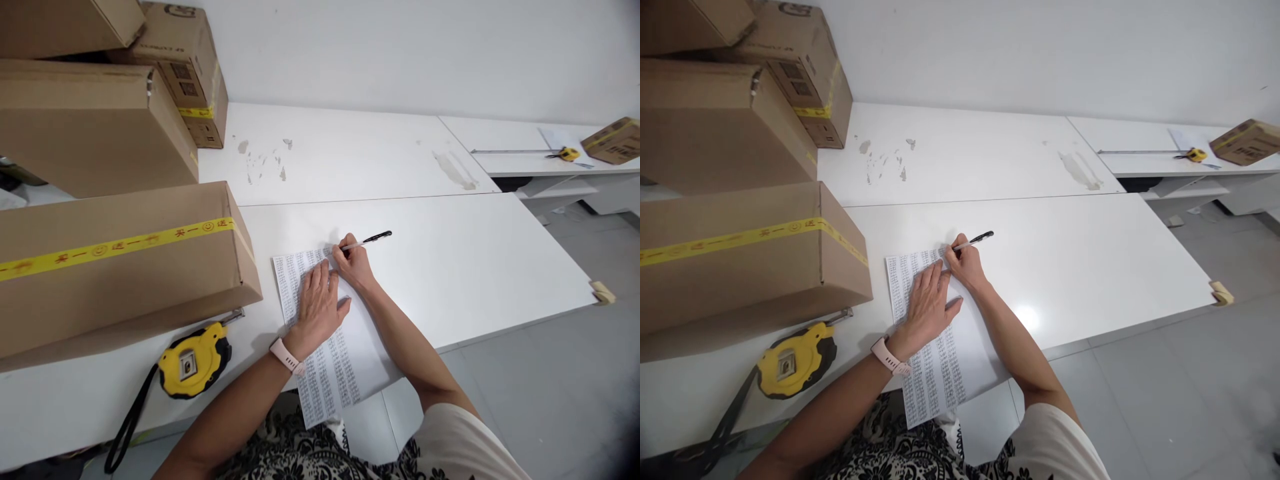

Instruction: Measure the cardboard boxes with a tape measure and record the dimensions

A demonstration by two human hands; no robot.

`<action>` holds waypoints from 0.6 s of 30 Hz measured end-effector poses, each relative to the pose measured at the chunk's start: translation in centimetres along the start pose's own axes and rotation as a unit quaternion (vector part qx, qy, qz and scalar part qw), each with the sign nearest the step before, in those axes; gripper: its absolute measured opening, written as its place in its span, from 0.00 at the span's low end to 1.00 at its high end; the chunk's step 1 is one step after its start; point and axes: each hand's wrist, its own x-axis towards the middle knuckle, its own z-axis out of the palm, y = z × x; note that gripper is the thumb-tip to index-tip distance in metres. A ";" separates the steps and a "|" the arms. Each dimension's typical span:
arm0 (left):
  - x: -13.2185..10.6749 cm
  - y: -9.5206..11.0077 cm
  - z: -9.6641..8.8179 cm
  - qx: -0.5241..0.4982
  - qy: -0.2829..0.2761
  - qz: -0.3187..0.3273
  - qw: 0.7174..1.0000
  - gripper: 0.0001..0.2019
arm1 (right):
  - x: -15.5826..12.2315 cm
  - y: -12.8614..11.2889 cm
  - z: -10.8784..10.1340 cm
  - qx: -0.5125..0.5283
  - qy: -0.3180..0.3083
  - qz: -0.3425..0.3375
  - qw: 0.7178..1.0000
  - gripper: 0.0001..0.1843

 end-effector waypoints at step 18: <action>0.0 0.0 -0.1 -0.011 -0.006 0.000 1.000 0.28 | 0.1 0.2 -0.1 0.023 0.002 0.009 1.000 0.11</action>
